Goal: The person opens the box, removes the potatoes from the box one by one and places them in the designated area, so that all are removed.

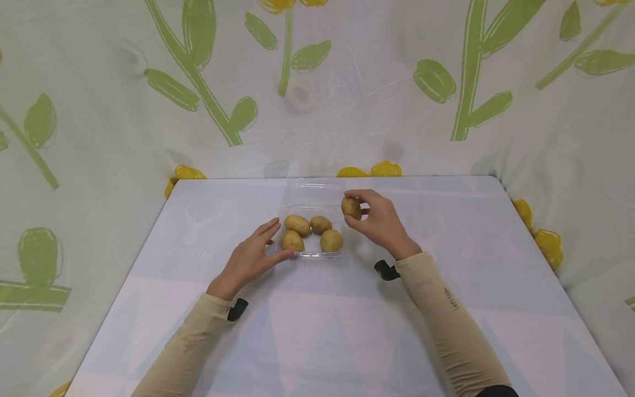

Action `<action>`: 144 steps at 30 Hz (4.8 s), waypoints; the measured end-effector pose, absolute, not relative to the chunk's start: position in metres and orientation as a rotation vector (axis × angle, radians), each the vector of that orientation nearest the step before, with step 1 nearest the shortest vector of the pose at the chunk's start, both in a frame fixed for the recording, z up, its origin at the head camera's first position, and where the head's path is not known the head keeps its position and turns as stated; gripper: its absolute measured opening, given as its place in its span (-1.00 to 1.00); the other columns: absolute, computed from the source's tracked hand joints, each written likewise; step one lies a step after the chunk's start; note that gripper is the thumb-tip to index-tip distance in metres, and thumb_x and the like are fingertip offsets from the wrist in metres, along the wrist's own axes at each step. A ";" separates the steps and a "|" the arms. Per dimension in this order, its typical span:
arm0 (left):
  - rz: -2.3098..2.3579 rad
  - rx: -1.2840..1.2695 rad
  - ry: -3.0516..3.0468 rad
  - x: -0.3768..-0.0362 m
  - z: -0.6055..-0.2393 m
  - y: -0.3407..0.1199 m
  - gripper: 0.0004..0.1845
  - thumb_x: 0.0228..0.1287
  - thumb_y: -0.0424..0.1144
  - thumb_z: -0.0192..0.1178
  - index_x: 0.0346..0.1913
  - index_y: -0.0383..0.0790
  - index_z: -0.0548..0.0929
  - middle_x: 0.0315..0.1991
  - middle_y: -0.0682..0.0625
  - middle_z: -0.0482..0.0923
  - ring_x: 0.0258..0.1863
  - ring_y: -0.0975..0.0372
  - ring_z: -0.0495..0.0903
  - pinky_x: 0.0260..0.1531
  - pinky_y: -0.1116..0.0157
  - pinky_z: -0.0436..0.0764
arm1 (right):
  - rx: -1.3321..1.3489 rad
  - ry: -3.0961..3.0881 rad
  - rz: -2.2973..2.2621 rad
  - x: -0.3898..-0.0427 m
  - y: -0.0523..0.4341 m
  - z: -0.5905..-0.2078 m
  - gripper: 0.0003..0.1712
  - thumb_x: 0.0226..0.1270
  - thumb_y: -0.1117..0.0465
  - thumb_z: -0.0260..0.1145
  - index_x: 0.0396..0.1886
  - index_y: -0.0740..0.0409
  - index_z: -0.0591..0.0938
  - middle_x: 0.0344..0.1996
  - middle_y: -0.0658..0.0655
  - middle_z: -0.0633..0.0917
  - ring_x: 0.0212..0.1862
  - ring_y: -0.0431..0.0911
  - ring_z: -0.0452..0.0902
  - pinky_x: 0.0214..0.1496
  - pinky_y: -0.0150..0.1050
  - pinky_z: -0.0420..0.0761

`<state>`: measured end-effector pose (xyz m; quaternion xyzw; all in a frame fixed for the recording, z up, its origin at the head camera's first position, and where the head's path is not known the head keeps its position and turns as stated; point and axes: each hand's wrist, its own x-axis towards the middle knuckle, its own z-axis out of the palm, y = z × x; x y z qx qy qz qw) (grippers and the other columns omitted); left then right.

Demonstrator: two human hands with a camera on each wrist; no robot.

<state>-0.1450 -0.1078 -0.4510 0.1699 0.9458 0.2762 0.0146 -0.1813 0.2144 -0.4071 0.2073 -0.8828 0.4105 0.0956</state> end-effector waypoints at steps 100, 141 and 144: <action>0.862 0.561 2.902 -0.148 -0.448 -0.113 -0.05 0.25 0.27 0.33 0.54 -0.20 0.31 0.57 0.07 0.18 0.10 0.13 0.66 -0.05 0.02 0.64 | 0.180 -2.999 1.037 -0.196 0.271 -0.443 -0.39 0.35 0.12 0.39 0.33 0.25 0.53 0.25 0.37 0.54 0.18 0.26 0.51 0.11 0.17 0.57; 0.869 0.542 2.888 -0.149 -0.449 -0.114 -0.04 0.24 0.28 0.33 0.55 -0.18 0.29 0.57 0.10 0.16 0.10 0.13 0.65 0.05 -0.02 0.60 | 0.904 -2.980 1.045 -0.188 0.183 -0.392 -0.42 0.29 0.26 0.48 0.30 0.17 0.57 0.23 0.18 0.62 0.17 0.18 0.60 0.12 0.04 0.63; 0.864 0.545 2.892 -0.149 -0.450 -0.114 -0.05 0.25 0.28 0.33 0.55 -0.18 0.29 0.57 0.09 0.17 0.10 0.13 0.65 0.04 -0.03 0.60 | 1.035 -2.992 1.068 -0.190 0.180 -0.394 -0.43 0.29 0.29 0.48 0.30 0.19 0.59 0.23 0.19 0.62 0.19 0.17 0.57 0.13 0.06 0.63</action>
